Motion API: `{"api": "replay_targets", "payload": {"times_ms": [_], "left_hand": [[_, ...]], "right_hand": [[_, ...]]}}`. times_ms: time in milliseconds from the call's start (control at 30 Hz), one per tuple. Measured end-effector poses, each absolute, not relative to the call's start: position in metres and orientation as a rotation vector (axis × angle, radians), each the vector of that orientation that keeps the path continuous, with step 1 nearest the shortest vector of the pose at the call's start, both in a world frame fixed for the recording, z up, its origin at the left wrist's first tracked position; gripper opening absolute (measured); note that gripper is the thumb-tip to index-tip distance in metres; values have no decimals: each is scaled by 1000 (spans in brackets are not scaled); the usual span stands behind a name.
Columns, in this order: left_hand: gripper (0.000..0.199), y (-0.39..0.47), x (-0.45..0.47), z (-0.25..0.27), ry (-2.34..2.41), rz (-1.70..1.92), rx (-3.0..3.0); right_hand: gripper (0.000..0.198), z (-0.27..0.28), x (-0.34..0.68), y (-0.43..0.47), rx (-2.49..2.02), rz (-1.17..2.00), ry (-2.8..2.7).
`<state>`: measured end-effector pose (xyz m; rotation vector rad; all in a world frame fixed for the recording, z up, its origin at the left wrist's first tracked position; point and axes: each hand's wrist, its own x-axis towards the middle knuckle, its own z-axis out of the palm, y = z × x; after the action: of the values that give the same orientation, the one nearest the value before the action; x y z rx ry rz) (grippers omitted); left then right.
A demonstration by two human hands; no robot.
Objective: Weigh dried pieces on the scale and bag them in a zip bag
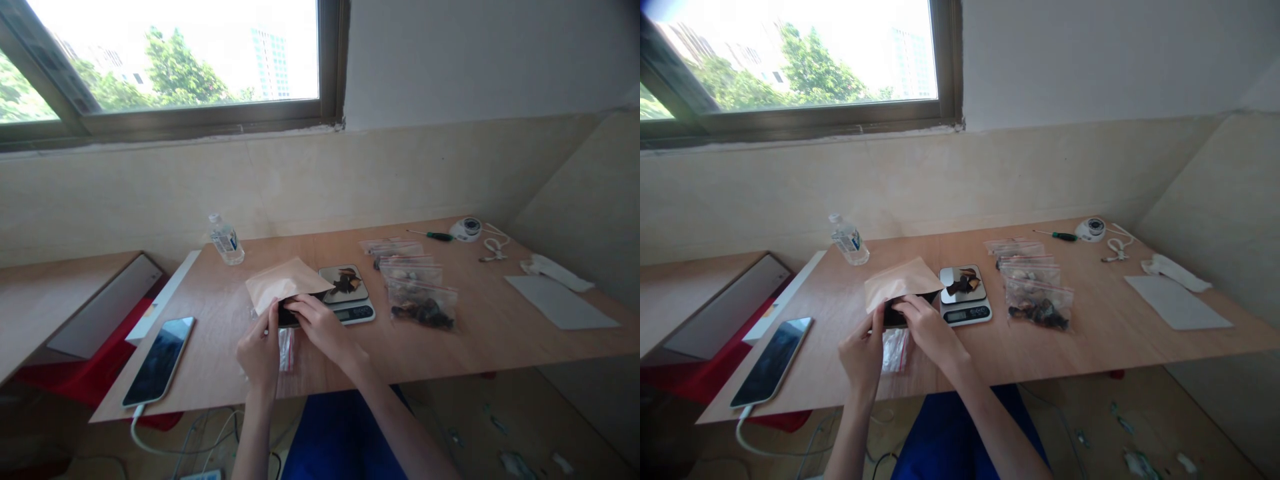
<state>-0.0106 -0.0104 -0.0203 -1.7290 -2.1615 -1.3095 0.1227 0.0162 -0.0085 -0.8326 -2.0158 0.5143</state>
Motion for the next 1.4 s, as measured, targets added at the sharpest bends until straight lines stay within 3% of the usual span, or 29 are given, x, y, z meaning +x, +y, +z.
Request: {"api": "replay_targets", "payload": {"times_ms": [300,633,967,1400], "left_hand": [[31,-2,-8,-15,-2175,-1315,-1693],[39,8,-20,-9,-2242,-1282,-1548],[35,4,-17,-12,-2247,-1282,-1563],[35,3,-20,-13,-2255,-1279,-1579]], "right_hand": [[32,-7,140,12,-768,497,-1918],[21,-21,183,23,-945,498,-1353],[24,-82,211,61,-1133,401,-1770],[19,-67,220,70,-1142,398,-1729]]}}
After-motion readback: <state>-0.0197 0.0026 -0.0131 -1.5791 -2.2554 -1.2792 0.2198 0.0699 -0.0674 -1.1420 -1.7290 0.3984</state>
